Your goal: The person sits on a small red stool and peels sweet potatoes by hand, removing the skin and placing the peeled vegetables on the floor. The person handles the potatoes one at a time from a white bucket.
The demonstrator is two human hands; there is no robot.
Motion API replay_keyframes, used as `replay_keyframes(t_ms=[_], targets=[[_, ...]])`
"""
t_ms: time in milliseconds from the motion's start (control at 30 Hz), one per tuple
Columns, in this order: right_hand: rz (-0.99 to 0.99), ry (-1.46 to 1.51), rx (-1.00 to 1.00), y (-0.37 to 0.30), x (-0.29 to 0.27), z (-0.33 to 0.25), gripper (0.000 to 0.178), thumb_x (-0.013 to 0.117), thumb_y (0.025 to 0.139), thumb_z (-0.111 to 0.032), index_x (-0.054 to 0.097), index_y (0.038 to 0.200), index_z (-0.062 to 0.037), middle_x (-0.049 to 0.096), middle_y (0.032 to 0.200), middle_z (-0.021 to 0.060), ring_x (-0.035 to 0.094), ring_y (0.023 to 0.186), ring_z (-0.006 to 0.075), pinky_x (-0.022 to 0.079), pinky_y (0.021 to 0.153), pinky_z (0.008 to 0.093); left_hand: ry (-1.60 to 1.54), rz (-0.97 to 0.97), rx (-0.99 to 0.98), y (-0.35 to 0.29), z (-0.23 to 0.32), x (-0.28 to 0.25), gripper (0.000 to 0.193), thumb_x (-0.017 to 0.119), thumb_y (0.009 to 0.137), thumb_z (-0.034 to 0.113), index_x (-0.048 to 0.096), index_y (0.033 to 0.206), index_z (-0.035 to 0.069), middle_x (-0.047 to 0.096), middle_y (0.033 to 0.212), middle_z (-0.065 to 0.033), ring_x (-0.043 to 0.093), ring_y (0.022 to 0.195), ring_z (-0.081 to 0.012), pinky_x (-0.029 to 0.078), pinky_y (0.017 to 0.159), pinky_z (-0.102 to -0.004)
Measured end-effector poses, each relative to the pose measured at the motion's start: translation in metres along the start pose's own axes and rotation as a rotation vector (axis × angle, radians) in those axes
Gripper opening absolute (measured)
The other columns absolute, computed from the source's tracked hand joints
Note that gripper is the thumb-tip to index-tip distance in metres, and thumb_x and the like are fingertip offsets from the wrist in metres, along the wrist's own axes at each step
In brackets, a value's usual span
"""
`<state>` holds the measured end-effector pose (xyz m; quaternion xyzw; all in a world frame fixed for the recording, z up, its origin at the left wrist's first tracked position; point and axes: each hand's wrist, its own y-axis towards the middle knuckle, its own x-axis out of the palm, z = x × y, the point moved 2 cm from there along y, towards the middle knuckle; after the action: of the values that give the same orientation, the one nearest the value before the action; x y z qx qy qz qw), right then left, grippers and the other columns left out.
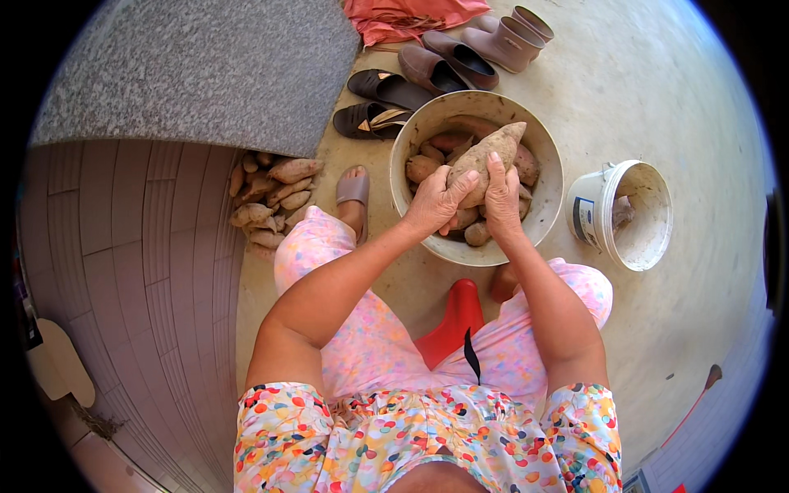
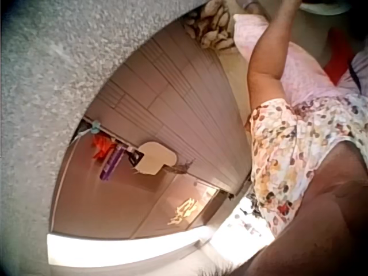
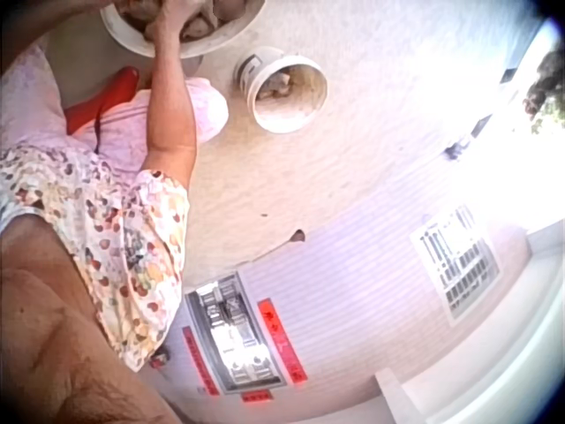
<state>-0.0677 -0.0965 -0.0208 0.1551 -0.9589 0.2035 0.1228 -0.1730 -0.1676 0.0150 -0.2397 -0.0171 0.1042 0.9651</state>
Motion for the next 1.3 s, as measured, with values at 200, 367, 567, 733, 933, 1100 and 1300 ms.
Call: replay_keyframes(t_ms=[200, 367, 567, 733, 933, 1100, 1300], targets=[[-0.019, 0.0, -0.014, -0.001, 0.001, 0.005, 0.044, 0.052, 0.087, -0.037, 0.045, 0.106, 0.0023, 0.052, 0.095, 0.0073, 0.05, 0.084, 0.0125, 0.042, 0.075, 0.0257, -0.063, 0.171, 0.167, 0.002, -0.021, 0.005, 0.045, 0.042, 0.09, 0.046, 0.049, 0.087, 0.002, 0.047, 0.059, -0.0045, 0.042, 0.042, -0.0101, 0.031, 0.036, -0.0241], [-0.036, 0.061, -0.019, 0.002, -0.005, 0.013, 0.043, 0.049, 0.089, -0.038, 0.046, 0.106, 0.0015, 0.052, 0.096, 0.0066, 0.048, 0.088, 0.0125, 0.04, 0.08, 0.0259, 0.001, 0.258, 0.144, 0.003, -0.019, 0.003, 0.05, 0.04, 0.092, 0.042, 0.054, 0.083, -0.005, 0.057, 0.072, -0.0167, 0.054, 0.068, -0.0238, 0.043, 0.066, -0.0348], [-0.069, -0.008, -0.079, -0.001, -0.004, 0.002, 0.041, 0.04, 0.093, -0.039, 0.049, 0.102, -0.0005, 0.051, 0.095, 0.0062, 0.047, 0.087, 0.0133, 0.038, 0.081, 0.0268, -0.271, 0.23, -0.096, 0.008, -0.01, -0.003, 0.047, 0.039, 0.092, 0.038, 0.055, 0.086, -0.005, 0.057, 0.072, -0.0091, 0.052, 0.069, -0.0176, 0.043, 0.069, -0.0305], [-0.055, -0.285, -0.231, -0.004, -0.005, 0.004, 0.037, 0.036, 0.095, -0.037, 0.049, 0.094, -0.002, 0.05, 0.087, 0.0072, 0.044, 0.08, 0.0146, 0.038, 0.076, 0.0278, -0.262, 0.142, 0.1, 0.014, -0.002, -0.004, 0.04, 0.04, 0.092, 0.039, 0.057, 0.098, 0.003, 0.059, 0.087, -0.004, 0.055, 0.076, -0.0098, 0.045, 0.068, -0.0242], [-0.014, -0.291, -0.264, -0.008, 0.001, 0.003, 0.033, 0.038, 0.093, -0.033, 0.047, 0.09, -0.0012, 0.049, 0.081, 0.008, 0.043, 0.077, 0.0158, 0.038, 0.074, 0.0292, -0.276, 0.2, 0.094, 0.016, -0.013, -0.002, 0.043, 0.039, 0.092, 0.033, 0.059, 0.091, -0.005, 0.062, 0.083, -0.0073, 0.053, 0.077, -0.0129, 0.041, 0.075, -0.0268], [0.036, -0.373, -0.289, -0.004, -0.004, 0.01, 0.034, 0.039, 0.092, -0.032, 0.045, 0.085, -0.0002, 0.049, 0.077, 0.0123, 0.045, 0.074, 0.019, 0.038, 0.07, 0.0331, -0.35, 0.218, 0.009, 0.013, -0.007, 0.0, 0.042, 0.041, 0.093, 0.032, 0.06, 0.092, -0.006, 0.063, 0.082, -0.0103, 0.055, 0.076, -0.0179, 0.042, 0.074, -0.0276], [0.146, -0.489, -0.331, -0.006, 0.0, 0.006, 0.035, 0.037, 0.092, -0.03, 0.044, 0.082, 0.0029, 0.049, 0.071, 0.0223, 0.048, 0.068, 0.0315, 0.039, 0.066, 0.04, 0.017, 0.271, 0.296, 0.017, -0.009, 0.004, 0.051, 0.052, 0.087, 0.041, 0.048, 0.113, -0.003, 0.055, 0.104, -0.0107, 0.053, 0.092, -0.0118, 0.044, 0.079, -0.0247]])
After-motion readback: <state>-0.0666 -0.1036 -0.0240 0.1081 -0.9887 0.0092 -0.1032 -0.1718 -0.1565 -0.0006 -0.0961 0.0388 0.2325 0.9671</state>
